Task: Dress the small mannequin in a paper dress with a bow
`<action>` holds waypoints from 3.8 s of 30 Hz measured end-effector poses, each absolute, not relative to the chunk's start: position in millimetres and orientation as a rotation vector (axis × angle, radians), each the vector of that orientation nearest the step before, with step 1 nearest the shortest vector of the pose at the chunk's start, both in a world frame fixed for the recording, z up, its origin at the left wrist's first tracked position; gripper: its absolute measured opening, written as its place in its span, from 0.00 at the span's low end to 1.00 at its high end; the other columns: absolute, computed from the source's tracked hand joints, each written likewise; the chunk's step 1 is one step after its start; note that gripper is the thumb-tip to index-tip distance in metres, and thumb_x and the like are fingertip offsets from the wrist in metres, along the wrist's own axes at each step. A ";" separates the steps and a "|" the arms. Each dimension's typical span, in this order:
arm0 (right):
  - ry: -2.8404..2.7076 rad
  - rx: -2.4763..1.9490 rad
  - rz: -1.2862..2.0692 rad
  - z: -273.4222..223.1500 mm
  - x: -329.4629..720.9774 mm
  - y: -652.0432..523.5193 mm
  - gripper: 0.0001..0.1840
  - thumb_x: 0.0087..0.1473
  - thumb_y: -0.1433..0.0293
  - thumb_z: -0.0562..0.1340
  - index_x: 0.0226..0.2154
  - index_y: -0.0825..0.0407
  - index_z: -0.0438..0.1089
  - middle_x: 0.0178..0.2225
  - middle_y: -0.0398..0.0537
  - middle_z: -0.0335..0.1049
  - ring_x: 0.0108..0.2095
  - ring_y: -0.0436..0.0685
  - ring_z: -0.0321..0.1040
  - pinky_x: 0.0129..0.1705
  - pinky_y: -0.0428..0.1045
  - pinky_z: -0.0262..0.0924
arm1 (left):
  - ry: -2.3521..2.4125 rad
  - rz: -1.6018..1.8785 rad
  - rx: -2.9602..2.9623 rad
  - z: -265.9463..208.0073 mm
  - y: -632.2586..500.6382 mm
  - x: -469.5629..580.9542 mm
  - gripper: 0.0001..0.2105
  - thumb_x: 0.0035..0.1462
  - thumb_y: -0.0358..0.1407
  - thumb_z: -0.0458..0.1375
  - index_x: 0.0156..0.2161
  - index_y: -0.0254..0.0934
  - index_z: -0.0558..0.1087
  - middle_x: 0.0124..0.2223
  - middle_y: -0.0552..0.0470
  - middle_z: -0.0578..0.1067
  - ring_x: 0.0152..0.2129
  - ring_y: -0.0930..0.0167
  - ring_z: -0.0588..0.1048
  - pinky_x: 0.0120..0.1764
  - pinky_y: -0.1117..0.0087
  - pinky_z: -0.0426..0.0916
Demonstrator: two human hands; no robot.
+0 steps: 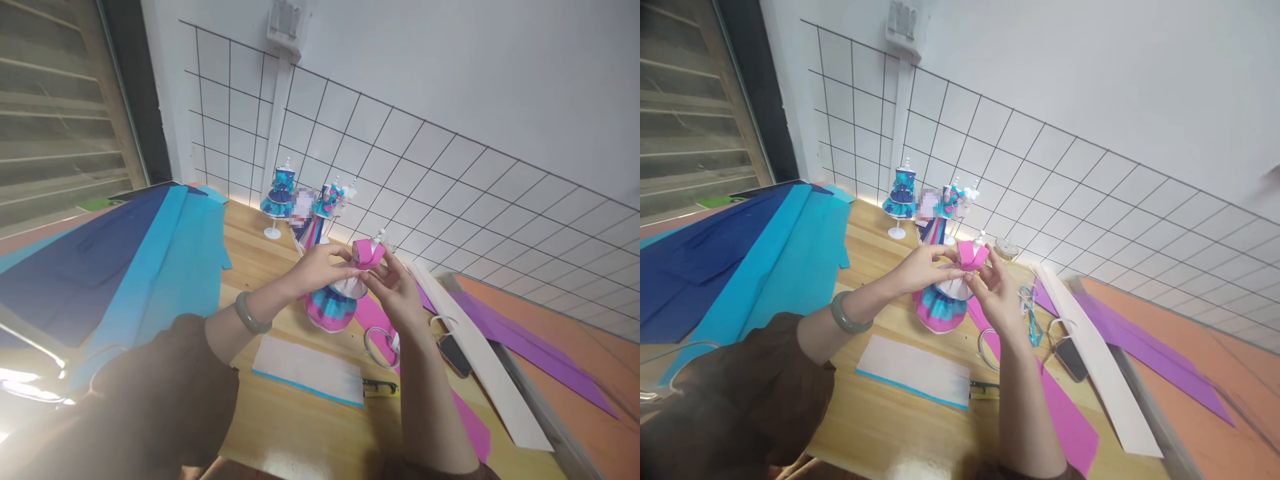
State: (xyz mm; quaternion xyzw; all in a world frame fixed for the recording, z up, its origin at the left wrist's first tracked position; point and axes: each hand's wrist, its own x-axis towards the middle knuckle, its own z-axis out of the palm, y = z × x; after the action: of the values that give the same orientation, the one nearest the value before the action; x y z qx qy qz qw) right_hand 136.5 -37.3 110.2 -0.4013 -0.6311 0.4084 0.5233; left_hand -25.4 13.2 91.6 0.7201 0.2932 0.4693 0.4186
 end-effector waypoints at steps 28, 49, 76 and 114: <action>-1.253 -1.057 0.734 100.7 154.0 -21.5 0.29 0.40 0.63 0.69 0.47 0.50 0.67 0.34 0.48 0.75 0.36 0.58 0.72 0.39 0.54 0.66 | 0.696 1.196 1.704 84.1 26.3 -27.5 0.15 0.54 0.37 0.55 0.46 0.34 0.72 0.48 0.45 0.74 0.45 0.66 0.71 0.48 0.64 0.65; -1.010 -1.157 0.764 89.0 161.4 -8.8 0.34 0.38 0.63 0.70 0.48 0.52 0.62 0.18 0.37 0.66 0.17 0.50 0.62 0.20 0.48 0.62 | 0.783 1.421 3.042 92.4 -1.6 -22.5 0.12 0.59 0.29 0.45 0.30 0.36 0.71 0.34 0.48 0.70 0.38 0.67 0.64 0.42 0.65 0.57; -1.431 -0.966 0.594 85.5 140.0 -16.1 0.38 0.41 0.63 0.69 0.55 0.46 0.58 0.47 0.52 0.69 0.45 0.60 0.68 0.48 0.59 0.61 | 0.771 1.629 1.593 96.5 22.1 -30.0 0.15 0.52 0.29 0.54 0.47 0.35 0.67 0.31 0.52 0.73 0.34 0.73 0.72 0.39 0.72 0.64; -1.109 -0.968 0.345 110.3 182.1 -19.3 0.29 0.41 0.66 0.69 0.47 0.53 0.63 0.27 0.41 0.66 0.31 0.53 0.67 0.39 0.53 0.62 | 1.497 1.028 1.865 -32.2 75.6 -24.0 0.11 0.41 0.39 0.64 0.17 0.38 0.69 0.24 0.48 0.72 0.34 0.62 0.71 0.41 0.66 0.61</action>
State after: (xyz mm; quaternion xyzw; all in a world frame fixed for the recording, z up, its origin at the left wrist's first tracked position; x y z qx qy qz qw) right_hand 182.1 -19.3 110.3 -0.4392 -0.5030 0.1567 0.7277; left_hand -24.0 75.6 -32.2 0.6906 0.5545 0.3807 0.2659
